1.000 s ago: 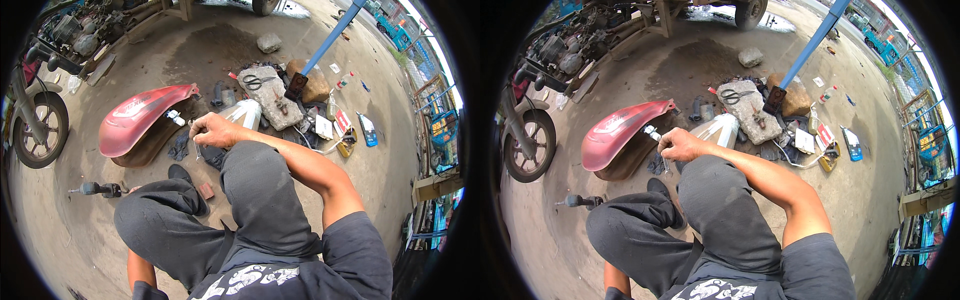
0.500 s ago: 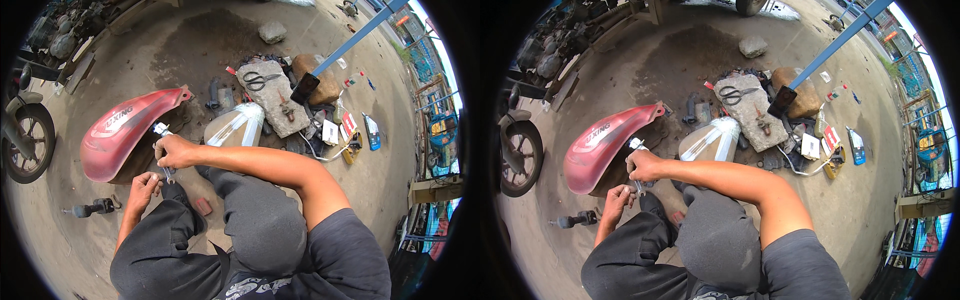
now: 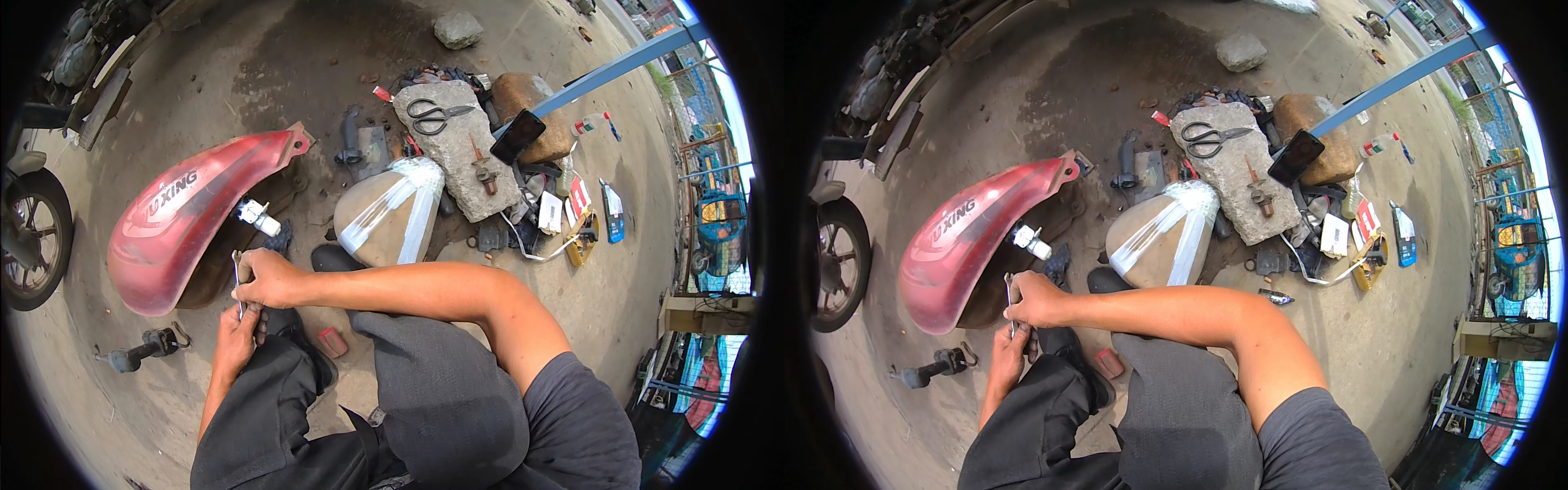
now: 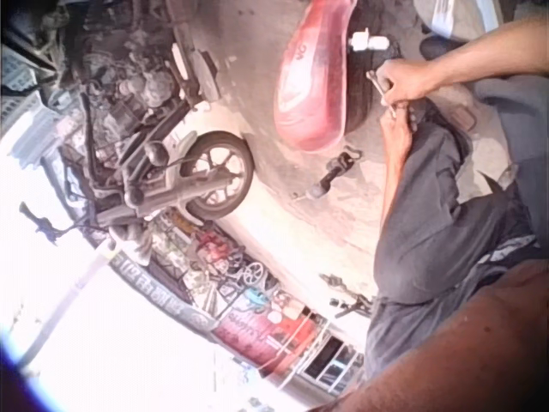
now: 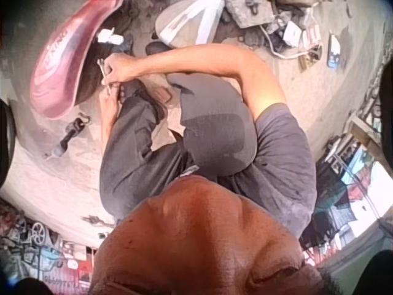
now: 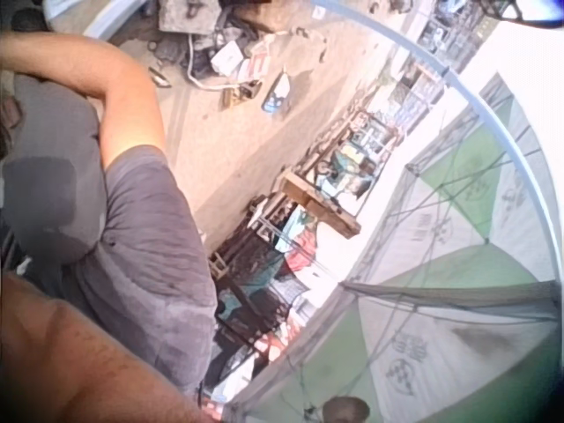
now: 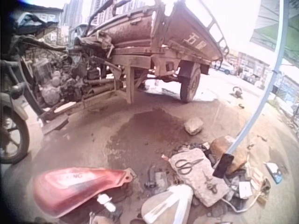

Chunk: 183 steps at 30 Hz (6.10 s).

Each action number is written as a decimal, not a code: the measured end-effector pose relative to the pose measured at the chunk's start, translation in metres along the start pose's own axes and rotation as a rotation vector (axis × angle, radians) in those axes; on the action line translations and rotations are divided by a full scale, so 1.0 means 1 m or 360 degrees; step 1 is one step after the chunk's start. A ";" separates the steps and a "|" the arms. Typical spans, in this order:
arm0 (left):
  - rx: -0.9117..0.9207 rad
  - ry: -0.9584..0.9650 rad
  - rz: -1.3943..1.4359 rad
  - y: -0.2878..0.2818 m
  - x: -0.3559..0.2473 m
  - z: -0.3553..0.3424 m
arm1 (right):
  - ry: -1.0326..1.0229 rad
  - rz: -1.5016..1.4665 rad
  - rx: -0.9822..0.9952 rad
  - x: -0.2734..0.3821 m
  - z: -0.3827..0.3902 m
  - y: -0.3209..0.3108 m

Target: The person sits on the floor and uses a wrench to tighten a bolt on a small white component attached to a red scooter fender. The person holds the fender steady with one hand while turning the wrench with the other.

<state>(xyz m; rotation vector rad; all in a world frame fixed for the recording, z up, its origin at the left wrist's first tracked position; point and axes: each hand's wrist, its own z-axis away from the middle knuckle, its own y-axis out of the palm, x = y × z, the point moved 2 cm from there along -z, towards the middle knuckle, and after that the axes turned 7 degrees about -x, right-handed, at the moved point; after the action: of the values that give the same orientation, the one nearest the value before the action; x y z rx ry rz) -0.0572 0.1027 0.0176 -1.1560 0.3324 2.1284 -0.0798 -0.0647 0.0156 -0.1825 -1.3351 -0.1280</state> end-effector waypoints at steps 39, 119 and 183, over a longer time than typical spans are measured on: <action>-0.0162 0.0155 -0.0677 0.004 0.034 -0.003 | 0.0337 0.0269 0.0019 -0.049 -0.002 0.025; -0.0384 0.0074 -0.0463 -0.020 0.034 0.004 | 0.0612 -0.0463 0.0185 -0.045 -0.011 0.038; -0.0377 0.0163 -0.0401 -0.019 0.036 0.001 | 0.0656 -0.0515 0.0072 -0.045 -0.016 0.034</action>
<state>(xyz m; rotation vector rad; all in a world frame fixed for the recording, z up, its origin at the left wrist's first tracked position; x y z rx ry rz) -0.0588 0.1332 -0.0094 -1.3666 -0.0229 1.9273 -0.0686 -0.0356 -0.0338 0.0978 -0.9462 -0.3874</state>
